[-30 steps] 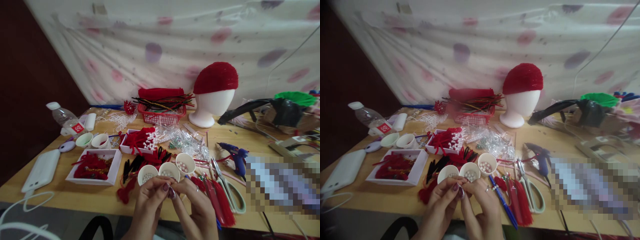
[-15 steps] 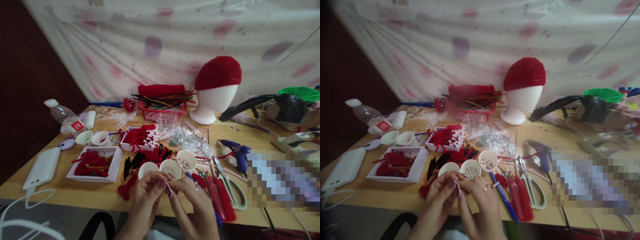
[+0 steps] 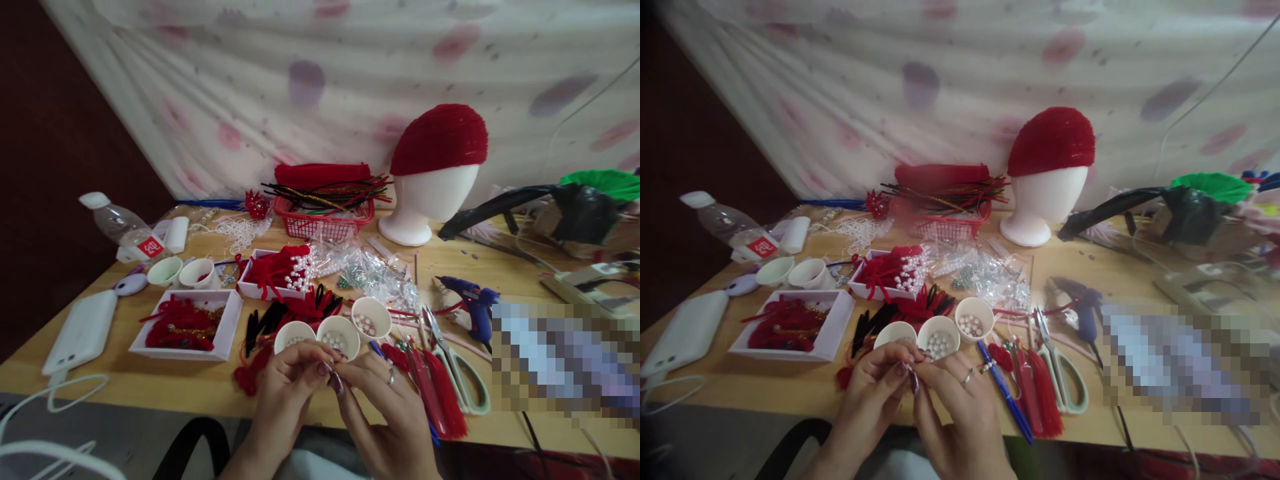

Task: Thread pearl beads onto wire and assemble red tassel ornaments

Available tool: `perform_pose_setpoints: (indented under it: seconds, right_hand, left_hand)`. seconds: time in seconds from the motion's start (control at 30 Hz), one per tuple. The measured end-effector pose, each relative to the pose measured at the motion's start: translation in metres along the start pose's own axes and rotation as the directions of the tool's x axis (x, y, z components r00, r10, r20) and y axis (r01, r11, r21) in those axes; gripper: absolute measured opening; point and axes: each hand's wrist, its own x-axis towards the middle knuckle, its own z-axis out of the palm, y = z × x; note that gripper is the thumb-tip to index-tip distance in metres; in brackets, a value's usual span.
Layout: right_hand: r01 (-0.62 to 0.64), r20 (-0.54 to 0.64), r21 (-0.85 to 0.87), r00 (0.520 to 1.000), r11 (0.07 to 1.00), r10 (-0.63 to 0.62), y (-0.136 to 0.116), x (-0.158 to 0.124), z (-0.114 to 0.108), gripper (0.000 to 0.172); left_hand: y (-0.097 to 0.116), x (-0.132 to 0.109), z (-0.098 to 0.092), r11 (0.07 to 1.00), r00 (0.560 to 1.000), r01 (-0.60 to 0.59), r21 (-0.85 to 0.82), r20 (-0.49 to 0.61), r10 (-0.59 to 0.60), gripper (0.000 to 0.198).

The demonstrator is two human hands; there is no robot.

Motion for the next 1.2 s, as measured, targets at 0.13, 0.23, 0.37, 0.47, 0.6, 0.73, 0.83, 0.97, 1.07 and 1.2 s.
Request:
perform_pose_setpoints:
  seconds: [0.13, 0.23, 0.37, 0.47, 0.6, 0.73, 0.83, 0.97, 1.07, 1.2]
  right_hand:
    - [0.007, 0.004, 0.003, 1.0, 1.0, -0.007, -0.001, 0.003, 0.0, 0.029]
    - [-0.002, 0.038, -0.007, 0.999, 1.0, 0.003, -0.001, 0.003, -0.001, 0.028]
    - [0.008, 0.055, -0.003, 0.998, 1.0, -0.008, 0.0, 0.001, -0.002, 0.027]
    - [0.01, 0.061, 0.006, 0.998, 1.0, -0.01, 0.001, 0.002, -0.002, 0.029]
    - [0.032, 0.065, 0.013, 0.997, 0.999, -0.033, 0.002, 0.002, -0.003, 0.03]
    - [0.023, 0.073, -0.004, 0.997, 1.0, -0.023, 0.003, 0.001, -0.004, 0.029]
    - [0.011, 0.08, -0.001, 0.997, 1.0, -0.011, 0.003, 0.001, -0.005, 0.028]
    - [-0.012, 0.075, -0.007, 0.997, 1.0, 0.012, 0.003, 0.002, -0.005, 0.027]
    - [-0.007, 0.071, -0.012, 0.997, 1.0, 0.008, 0.003, 0.002, -0.005, 0.027]
    - [-0.015, 0.055, -0.042, 0.998, 0.999, 0.017, 0.002, 0.002, -0.003, 0.025]
  left_hand:
    - [0.0, 0.0, -0.001, 0.999, 0.999, -0.03, 0.036, 0.015, 0.03, 0.013]
    - [-0.001, 0.0, -0.005, 0.993, 0.998, -0.064, 0.102, 0.034, 0.06, 0.012]
    - [-0.001, 0.0, -0.009, 0.985, 0.995, -0.089, 0.15, 0.053, 0.082, 0.01]
    - [0.0, 0.0, -0.011, 0.981, 0.994, -0.097, 0.166, 0.064, 0.088, 0.012]
    - [0.002, 0.002, -0.008, 0.971, 0.988, -0.14, 0.193, 0.088, 0.125, 0.007]
    - [0.004, 0.002, -0.003, 0.959, 0.985, -0.171, 0.226, 0.052, 0.163, 0.009]
    - [0.004, 0.002, -0.001, 0.969, 0.989, -0.147, 0.201, 0.013, 0.147, 0.011]
    - [0.004, 0.003, -0.001, 0.988, 0.997, -0.075, 0.137, 0.0, 0.076, 0.017]
    - [0.005, 0.004, -0.002, 0.984, 0.996, -0.085, 0.159, 0.033, 0.081, 0.015]
    - [0.004, 0.005, -0.004, 0.982, 0.994, -0.092, 0.163, 0.065, 0.083, 0.011]
